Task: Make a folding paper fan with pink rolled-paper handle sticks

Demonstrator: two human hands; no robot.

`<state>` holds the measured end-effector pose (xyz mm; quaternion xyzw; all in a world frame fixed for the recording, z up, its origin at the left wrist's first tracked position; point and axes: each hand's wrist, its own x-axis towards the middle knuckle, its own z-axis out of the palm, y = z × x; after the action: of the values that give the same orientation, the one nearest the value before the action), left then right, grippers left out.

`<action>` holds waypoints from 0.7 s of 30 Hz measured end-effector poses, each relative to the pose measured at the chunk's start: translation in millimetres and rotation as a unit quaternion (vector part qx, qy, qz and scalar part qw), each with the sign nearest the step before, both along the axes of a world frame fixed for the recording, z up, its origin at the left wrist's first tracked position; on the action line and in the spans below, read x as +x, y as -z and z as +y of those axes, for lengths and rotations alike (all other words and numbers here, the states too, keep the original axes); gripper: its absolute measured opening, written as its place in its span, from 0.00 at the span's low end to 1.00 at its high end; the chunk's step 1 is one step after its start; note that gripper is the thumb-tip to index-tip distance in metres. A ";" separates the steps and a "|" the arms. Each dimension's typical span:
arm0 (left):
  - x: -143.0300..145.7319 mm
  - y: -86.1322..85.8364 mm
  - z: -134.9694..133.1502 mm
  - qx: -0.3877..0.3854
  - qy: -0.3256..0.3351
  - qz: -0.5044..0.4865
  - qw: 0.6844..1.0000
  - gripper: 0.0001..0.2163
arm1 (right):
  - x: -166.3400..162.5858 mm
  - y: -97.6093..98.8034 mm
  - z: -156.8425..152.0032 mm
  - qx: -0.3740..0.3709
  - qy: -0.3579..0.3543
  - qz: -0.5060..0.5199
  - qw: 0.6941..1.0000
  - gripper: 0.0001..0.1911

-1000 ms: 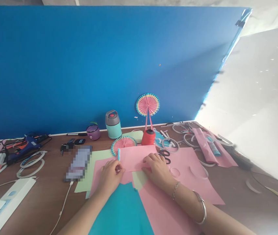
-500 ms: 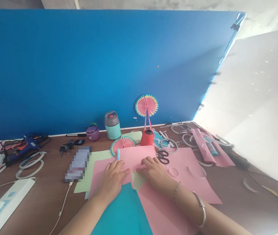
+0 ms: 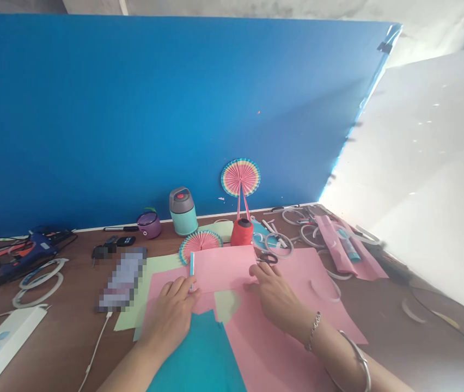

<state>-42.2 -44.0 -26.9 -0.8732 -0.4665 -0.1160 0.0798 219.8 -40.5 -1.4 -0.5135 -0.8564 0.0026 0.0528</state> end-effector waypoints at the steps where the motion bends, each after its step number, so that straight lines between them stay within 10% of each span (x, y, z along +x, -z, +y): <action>1: 1.6 -0.7 -1.4 0.002 0.003 0.010 1.000 0.20 | -1.5 1.9 -1.0 0.010 -0.006 -0.007 1.000 0.16; 21: 15.2 -7.4 -14.0 -0.006 -0.053 0.062 0.997 0.23 | -15.5 6.0 -14.1 0.009 0.053 -0.084 0.995 0.16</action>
<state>-27.1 -58.0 -19.5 -0.8532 -0.5070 -0.0546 0.1094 204.3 -54.6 -7.4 -0.5562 -0.8294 -0.0511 -0.0146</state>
